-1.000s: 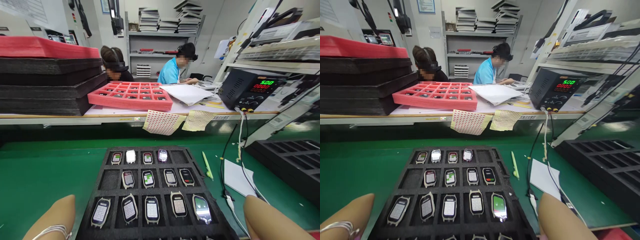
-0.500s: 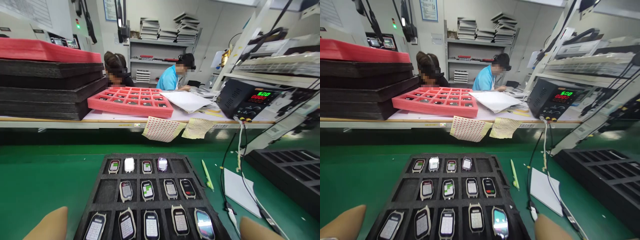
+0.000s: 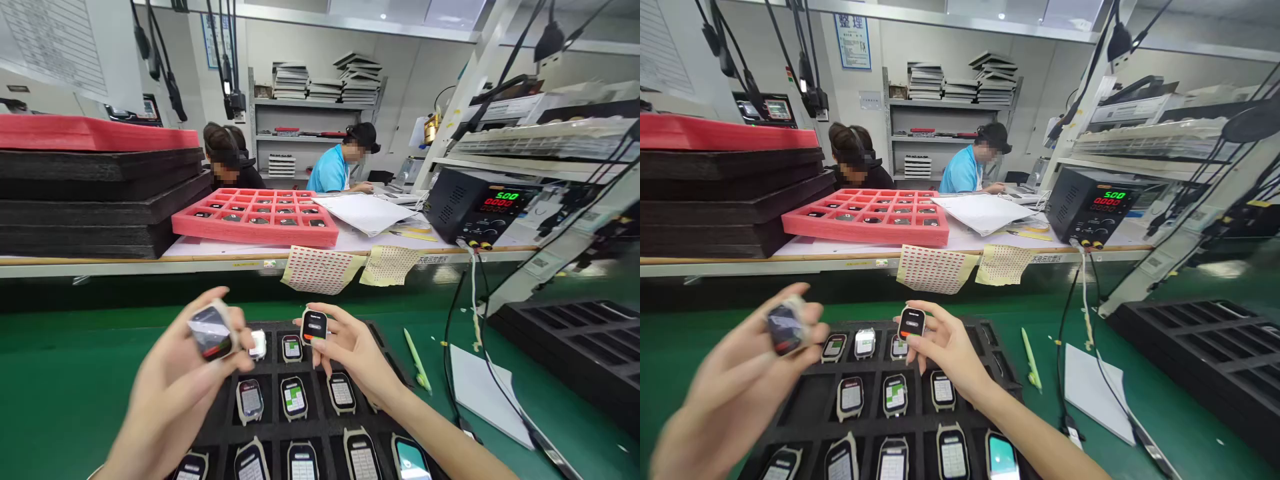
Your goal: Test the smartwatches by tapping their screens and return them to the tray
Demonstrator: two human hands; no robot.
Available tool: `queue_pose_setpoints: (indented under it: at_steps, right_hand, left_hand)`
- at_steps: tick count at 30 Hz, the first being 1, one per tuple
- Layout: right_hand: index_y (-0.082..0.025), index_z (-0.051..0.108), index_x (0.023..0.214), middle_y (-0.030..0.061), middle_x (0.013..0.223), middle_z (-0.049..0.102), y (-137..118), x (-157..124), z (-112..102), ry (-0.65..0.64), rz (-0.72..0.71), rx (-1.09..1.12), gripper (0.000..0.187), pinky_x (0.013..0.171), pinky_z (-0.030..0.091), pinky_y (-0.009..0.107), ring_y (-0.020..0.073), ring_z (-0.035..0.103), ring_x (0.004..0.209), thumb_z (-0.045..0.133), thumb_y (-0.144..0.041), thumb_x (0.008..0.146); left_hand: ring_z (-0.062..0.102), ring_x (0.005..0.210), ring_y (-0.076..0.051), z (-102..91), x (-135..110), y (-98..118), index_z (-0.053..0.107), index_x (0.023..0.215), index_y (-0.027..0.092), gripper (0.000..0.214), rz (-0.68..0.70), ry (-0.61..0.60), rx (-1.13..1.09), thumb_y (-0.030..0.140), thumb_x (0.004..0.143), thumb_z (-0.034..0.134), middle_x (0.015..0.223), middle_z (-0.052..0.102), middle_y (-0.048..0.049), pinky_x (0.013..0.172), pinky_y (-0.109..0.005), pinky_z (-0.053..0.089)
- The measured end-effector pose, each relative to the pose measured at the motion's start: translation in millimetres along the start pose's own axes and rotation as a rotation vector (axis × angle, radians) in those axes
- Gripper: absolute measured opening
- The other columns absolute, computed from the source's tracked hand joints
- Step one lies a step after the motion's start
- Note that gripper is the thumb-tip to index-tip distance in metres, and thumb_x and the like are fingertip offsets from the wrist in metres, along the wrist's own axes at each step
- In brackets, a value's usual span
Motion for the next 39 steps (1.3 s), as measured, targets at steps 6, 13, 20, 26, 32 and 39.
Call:
queue_pose_setpoints:
  at_steps: [6, 13, 20, 26, 32, 39]
  right_hand:
    - [-0.021, 0.053, 0.122, 0.0072, 0.095, 0.064, 2, -9, 1, -0.025, -0.033, -0.011, 0.042, 0.046, 0.049, 0.020, 0.0140, 0.064, 0.061, 0.065, -0.018, 0.082]
    - [-0.018, 0.060, 0.108, 0.0085, 0.092, 0.068, 3, -10, -3, 0.108, -0.026, -0.084, 0.027, 0.037, 0.039, 0.017, 0.0054, 0.051, 0.041, 0.065, -0.028, 0.084]
    - [-0.017, 0.060, 0.109, 0.0076, 0.086, 0.067, 9, -12, -1, 0.067, -0.015, -0.068, 0.026, 0.037, 0.040, 0.016, 0.0069, 0.054, 0.042, 0.062, -0.031, 0.087]
    - [-0.020, 0.054, 0.122, 0.0070, 0.092, 0.065, 7, -15, 6, -0.042, -0.018, 0.005, 0.042, 0.045, 0.050, 0.020, 0.0146, 0.065, 0.059, 0.067, -0.022, 0.082]
    - [-0.020, 0.055, 0.121, 0.0056, 0.089, 0.065, 7, -16, 8, -0.013, -0.008, -0.028, 0.041, 0.046, 0.052, 0.020, 0.0132, 0.064, 0.059, 0.067, -0.019, 0.082]
    - [-0.020, 0.058, 0.116, 0.0056, 0.086, 0.066, 9, -15, 3, -0.037, -0.038, -0.002, 0.029, 0.042, 0.048, 0.019, 0.0132, 0.064, 0.054, 0.059, -0.021, 0.087]
  left_hand:
    - [0.061, 0.079, -0.016, 19.7, 31, -52, 0.054, 0.117, 0.015, 0.044, -0.300, -0.170, 0.009, 0.010, 0.076, 0.070, 0.092, 0.060, -0.0062, 0.068, -0.026, 0.053]
    - [0.060, 0.097, -0.025, 8.4, 24, -75, 0.048, 0.127, 0.022, 0.053, -0.189, -0.335, -0.013, 0.012, 0.077, 0.065, 0.103, 0.062, -0.0096, 0.085, -0.041, 0.051]
    - [0.062, 0.095, -0.023, 8.7, 22, -75, 0.046, 0.128, 0.021, 0.041, -0.148, -0.293, 0.106, 0.020, 0.088, 0.056, 0.100, 0.063, -0.0087, 0.082, -0.039, 0.054]
    - [0.063, 0.089, -0.021, 4.5, 29, -75, 0.046, 0.127, 0.020, 0.038, -0.107, -0.253, 0.139, 0.024, 0.090, 0.054, 0.094, 0.062, -0.0070, 0.073, -0.034, 0.057]
    - [0.063, 0.089, -0.020, 6.8, 28, -71, 0.041, 0.133, 0.021, 0.059, -0.087, -0.264, 0.114, 0.015, 0.080, 0.067, 0.099, 0.061, -0.0063, 0.079, -0.034, 0.056]
    - [0.062, 0.086, -0.018, 5.3, 29, -75, 0.035, 0.136, 0.019, 0.056, -0.101, -0.260, 0.149, 0.015, 0.086, 0.059, 0.095, 0.061, -0.0063, 0.073, -0.032, 0.057]
Point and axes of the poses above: each hand's wrist, its own x-axis towards the middle knuckle, its own z-axis out of the palm, y = z × x, the point moved 2 cm from there along x, towards the middle knuckle
